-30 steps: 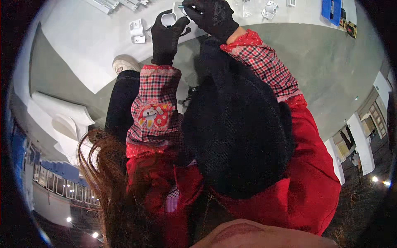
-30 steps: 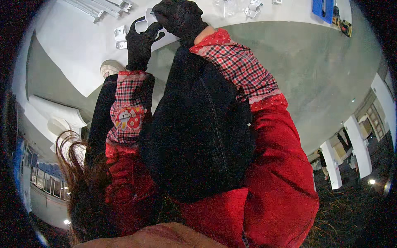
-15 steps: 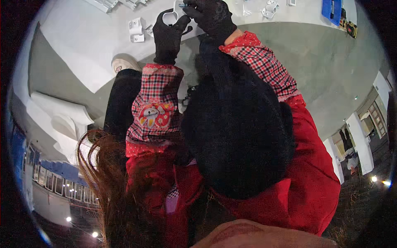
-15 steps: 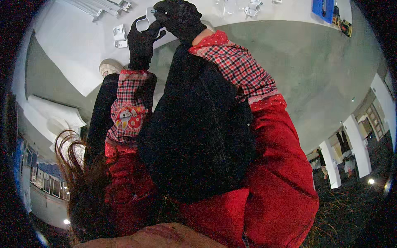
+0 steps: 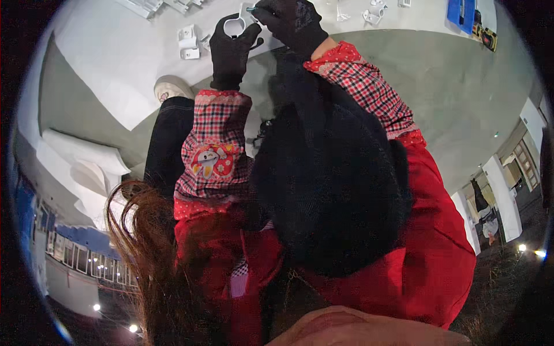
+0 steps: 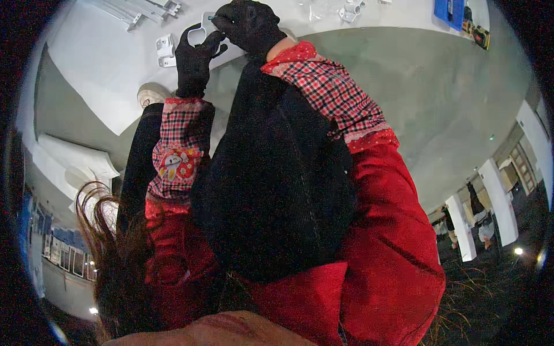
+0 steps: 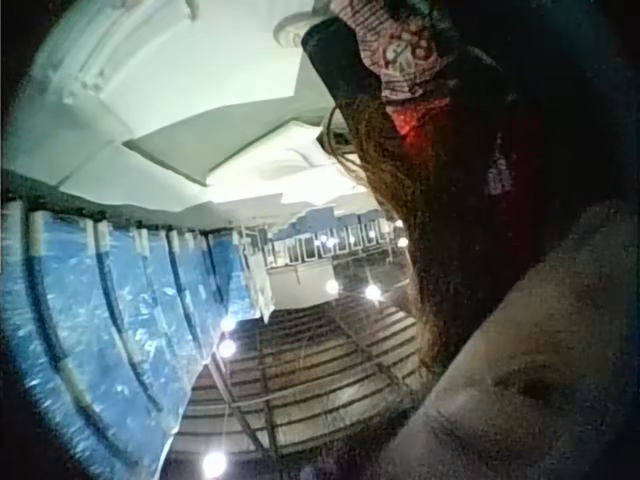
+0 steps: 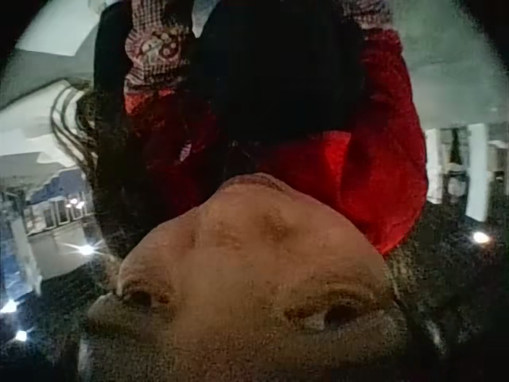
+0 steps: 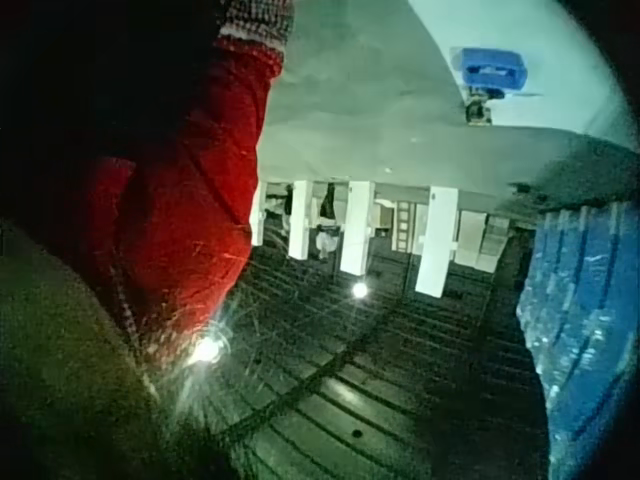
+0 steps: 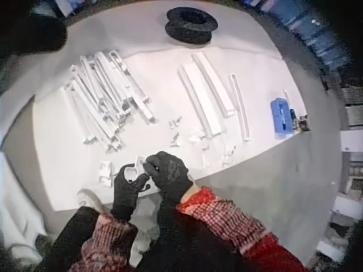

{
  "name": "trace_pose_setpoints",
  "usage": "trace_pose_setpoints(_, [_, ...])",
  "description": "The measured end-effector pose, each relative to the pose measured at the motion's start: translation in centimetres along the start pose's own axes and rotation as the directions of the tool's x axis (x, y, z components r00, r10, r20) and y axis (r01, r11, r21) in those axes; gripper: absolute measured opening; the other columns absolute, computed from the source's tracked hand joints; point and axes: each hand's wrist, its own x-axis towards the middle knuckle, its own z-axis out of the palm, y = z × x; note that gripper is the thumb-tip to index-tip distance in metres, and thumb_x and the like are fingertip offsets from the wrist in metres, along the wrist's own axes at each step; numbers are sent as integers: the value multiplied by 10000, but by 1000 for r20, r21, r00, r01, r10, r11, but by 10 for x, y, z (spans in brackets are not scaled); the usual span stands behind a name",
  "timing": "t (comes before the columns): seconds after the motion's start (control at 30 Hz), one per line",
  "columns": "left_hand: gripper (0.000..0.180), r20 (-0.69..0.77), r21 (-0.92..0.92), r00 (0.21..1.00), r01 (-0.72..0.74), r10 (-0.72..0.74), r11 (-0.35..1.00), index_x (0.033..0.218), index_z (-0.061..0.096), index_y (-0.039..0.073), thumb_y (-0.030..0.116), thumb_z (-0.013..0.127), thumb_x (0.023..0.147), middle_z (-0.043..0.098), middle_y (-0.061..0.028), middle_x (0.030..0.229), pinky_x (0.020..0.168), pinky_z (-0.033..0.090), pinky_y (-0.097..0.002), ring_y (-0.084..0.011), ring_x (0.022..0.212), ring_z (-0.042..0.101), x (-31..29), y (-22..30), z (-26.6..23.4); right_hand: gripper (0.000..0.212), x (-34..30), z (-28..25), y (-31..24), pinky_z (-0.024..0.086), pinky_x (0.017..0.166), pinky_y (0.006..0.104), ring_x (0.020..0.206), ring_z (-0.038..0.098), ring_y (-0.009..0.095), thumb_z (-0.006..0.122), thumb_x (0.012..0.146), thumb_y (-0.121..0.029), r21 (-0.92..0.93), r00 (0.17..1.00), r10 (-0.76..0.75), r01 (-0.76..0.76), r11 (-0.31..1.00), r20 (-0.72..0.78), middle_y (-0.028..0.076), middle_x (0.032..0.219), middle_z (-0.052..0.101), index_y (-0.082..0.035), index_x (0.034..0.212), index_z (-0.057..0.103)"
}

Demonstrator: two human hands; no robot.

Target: Assembling various components for lighting fixtures at a low workbench.

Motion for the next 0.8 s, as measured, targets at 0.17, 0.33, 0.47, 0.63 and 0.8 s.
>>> trace_pose_setpoints(0.17, [384,-29,60,998,50,-48,997,1063,482,-39,42,675,741,572,-112,871,604,570,-306,-167,723,594,-5,5,3,112,-3,9,4,447,630,372,751,556,277,546,797,-135,62,998,19,-16,998,-58,104,805,564,-65,868,596])
trace_pose_setpoints(0.33, [392,-20,-122,998,54,-57,991,1064,478,-43,52,679,740,580,-113,852,603,569,-300,-166,693,599,-5,4,3,140,1,10,-5,454,653,367,748,560,276,562,786,-137,211,981,105,-69,975,-162,111,798,561,-61,899,591])
trace_pose_setpoints(0.47, [393,-35,-13,994,101,-102,995,1067,477,-42,42,674,738,580,-122,882,607,570,-301,-182,729,609,-5,4,2,187,-3,9,2,451,668,386,784,551,288,546,794,-126,46,997,-40,42,998,-60,120,855,553,-63,968,569])
trace_pose_setpoints(0.63, [389,-23,-129,995,96,-100,987,1068,477,-44,32,670,738,578,-128,909,609,572,-301,-186,754,610,-2,-9,-1,213,-5,16,3,443,683,416,829,539,314,532,809,-166,-154,980,-194,184,971,-54,132,912,542,-72,999,553])
trace_pose_setpoints(0.8, [378,-60,-11,990,127,-128,992,1062,480,-42,28,667,741,584,-126,893,606,572,-303,-190,745,611,-2,1,0,205,-3,21,-1,448,691,423,841,550,317,529,810,-186,183,975,219,-210,960,-31,142,915,556,-75,980,559])
